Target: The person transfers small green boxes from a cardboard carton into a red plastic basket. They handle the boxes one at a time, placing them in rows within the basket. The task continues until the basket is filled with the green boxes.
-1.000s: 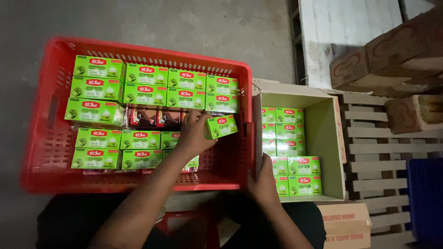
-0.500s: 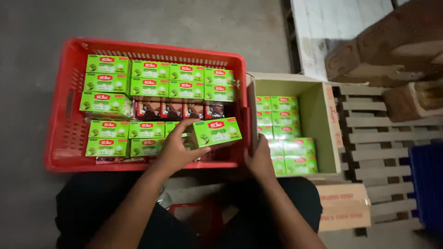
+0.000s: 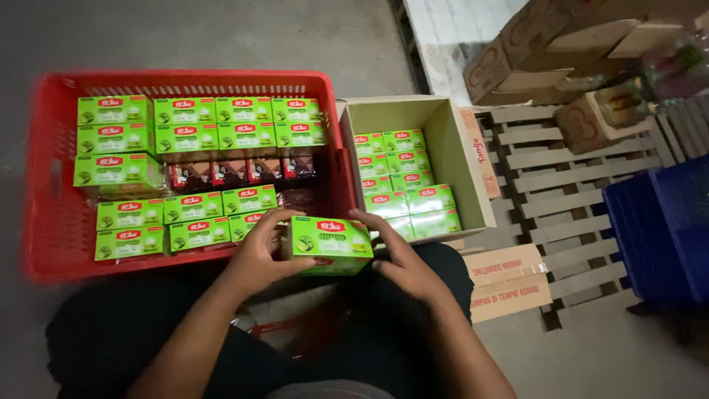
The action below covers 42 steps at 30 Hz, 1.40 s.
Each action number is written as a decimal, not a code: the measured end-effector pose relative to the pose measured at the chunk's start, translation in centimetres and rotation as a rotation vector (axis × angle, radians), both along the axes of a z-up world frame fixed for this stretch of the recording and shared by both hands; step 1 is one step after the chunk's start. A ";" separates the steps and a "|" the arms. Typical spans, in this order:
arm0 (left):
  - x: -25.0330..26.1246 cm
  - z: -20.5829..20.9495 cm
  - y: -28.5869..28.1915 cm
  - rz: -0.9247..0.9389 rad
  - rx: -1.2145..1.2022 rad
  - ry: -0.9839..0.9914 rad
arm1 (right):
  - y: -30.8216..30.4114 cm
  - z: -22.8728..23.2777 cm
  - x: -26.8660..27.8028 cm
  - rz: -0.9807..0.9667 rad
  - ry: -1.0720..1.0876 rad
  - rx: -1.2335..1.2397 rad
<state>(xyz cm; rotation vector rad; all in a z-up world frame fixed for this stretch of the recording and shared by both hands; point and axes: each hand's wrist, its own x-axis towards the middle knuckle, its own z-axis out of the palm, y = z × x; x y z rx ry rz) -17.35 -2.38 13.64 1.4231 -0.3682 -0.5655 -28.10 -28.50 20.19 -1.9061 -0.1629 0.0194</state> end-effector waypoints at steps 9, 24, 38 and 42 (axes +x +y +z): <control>-1.5 2.6 -5.5 -0.325 0.070 -0.177 | -3.7 1.1 -3.2 0.001 0.140 -0.301; 5.0 -7.5 -10.9 -0.520 0.570 -0.848 | -13.8 -0.6 -0.9 -0.554 -0.041 -0.416; 4.5 -7.3 -10.4 -0.507 0.644 -1.052 | -17.7 -12.7 10.6 -0.104 -0.019 -0.600; 4.3 -8.2 -10.3 -0.470 0.652 -1.146 | -15.9 -10.2 11.6 -0.015 0.066 -0.532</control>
